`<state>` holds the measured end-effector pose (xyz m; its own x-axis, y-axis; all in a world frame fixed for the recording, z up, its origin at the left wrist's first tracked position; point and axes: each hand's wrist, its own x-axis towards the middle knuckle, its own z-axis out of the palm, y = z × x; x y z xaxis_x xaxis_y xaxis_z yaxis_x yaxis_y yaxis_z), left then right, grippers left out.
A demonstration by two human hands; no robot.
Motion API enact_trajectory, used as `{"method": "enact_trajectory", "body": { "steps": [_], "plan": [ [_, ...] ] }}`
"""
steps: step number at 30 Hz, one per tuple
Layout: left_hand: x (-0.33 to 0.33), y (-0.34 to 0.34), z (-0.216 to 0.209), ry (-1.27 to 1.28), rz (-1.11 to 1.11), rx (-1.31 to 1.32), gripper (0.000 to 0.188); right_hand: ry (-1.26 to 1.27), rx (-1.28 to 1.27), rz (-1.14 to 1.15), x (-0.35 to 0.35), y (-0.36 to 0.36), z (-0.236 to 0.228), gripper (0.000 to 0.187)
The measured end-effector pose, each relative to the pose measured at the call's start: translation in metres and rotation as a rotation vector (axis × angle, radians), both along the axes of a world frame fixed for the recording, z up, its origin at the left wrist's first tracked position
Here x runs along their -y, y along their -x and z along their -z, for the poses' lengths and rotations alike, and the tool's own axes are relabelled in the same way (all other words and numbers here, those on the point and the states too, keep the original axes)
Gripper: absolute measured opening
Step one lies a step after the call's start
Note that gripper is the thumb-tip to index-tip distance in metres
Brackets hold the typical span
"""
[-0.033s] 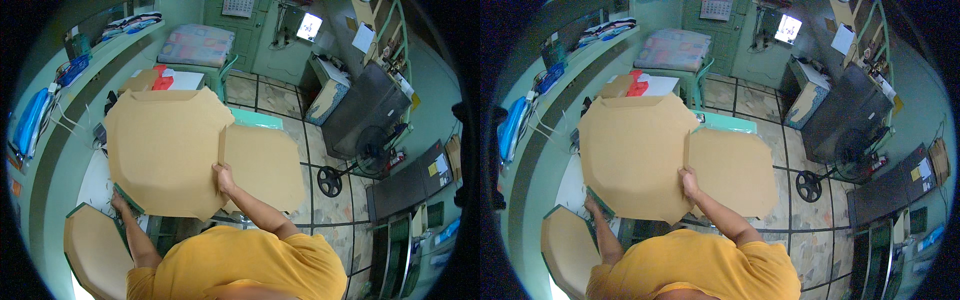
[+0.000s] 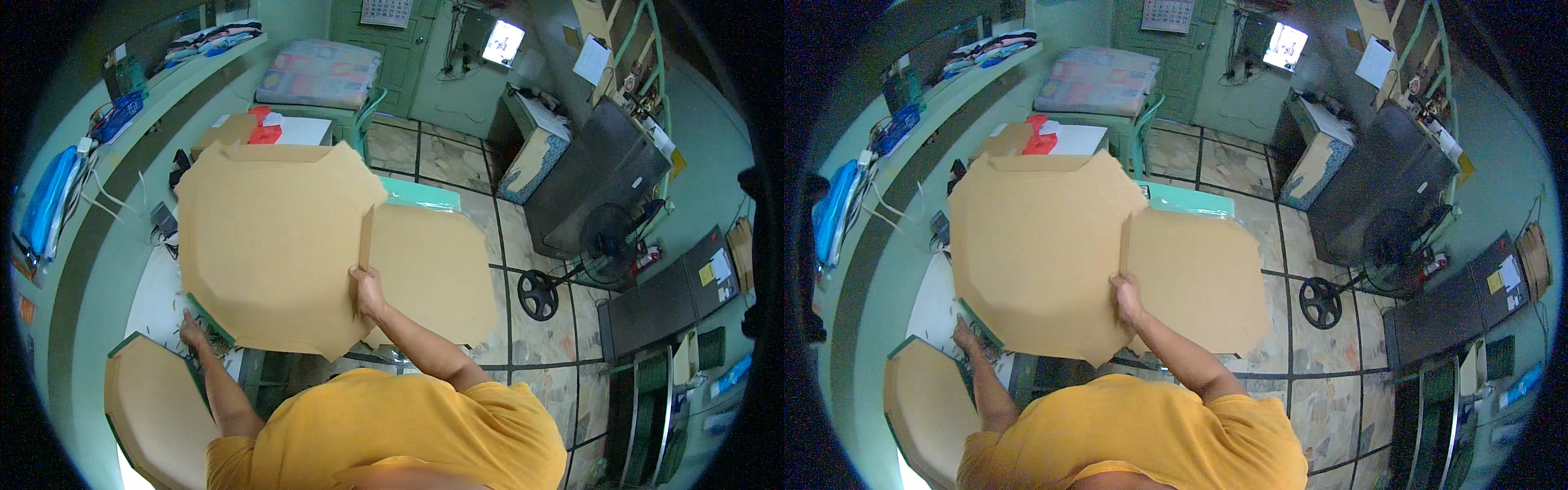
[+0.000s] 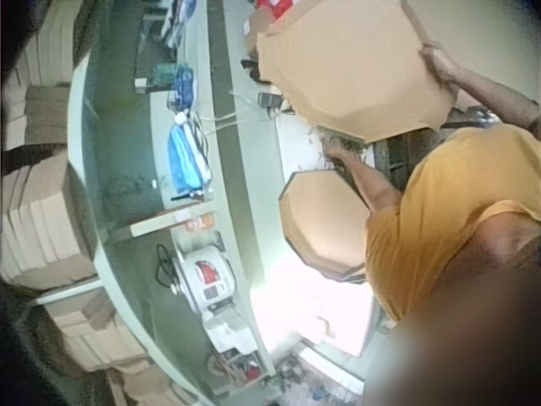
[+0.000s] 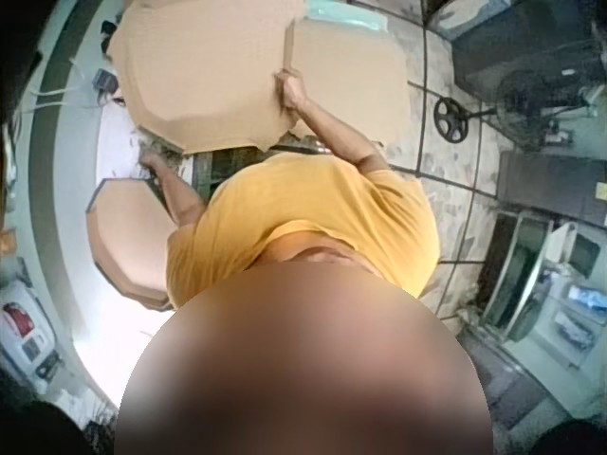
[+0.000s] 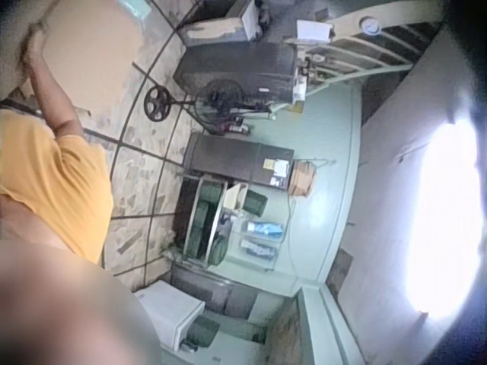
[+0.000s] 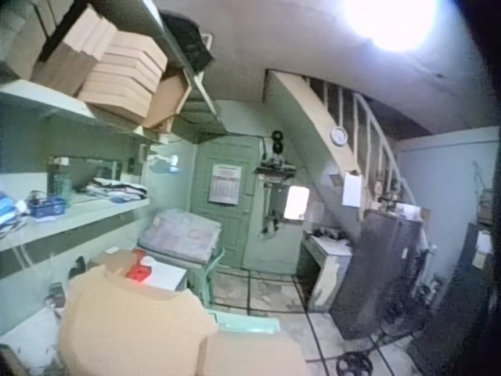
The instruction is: The person folds flat octagonal cardboard pieces into shallow box shapes by hand, then stacks the finished boxes on a nearby freezer. The person handles each piece individually, folding edges and aligning sides before placing the completed box aside.
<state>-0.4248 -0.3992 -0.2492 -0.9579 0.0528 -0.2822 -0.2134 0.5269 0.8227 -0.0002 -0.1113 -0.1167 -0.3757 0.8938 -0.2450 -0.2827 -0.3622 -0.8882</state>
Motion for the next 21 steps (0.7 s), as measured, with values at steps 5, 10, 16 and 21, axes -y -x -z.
{"method": "enact_trajectory", "body": {
  "steps": [5, 10, 16, 21],
  "plan": [
    [-0.007, -0.025, 0.003, 0.343, -0.147, -0.292, 0.052, 0.024, 0.006, 0.315, -0.035, -0.067, 0.022, 0.008],
    [-0.084, -0.098, -0.029, 0.401, 0.015, -0.61, 0.054, 0.225, 0.099, 0.561, -0.07, -0.204, 0.081, 0.02],
    [-0.216, -0.31, -0.097, -0.27, 0.982, -0.829, 0.041, 0.135, 0.279, 0.527, -0.072, -0.308, 0.127, 0.03],
    [-0.241, -0.421, -0.096, 0.01, 1.894, -0.648, 0.054, -0.719, 1.373, 0.28, -0.058, -0.356, 0.088, 0.067]
  ]
}}
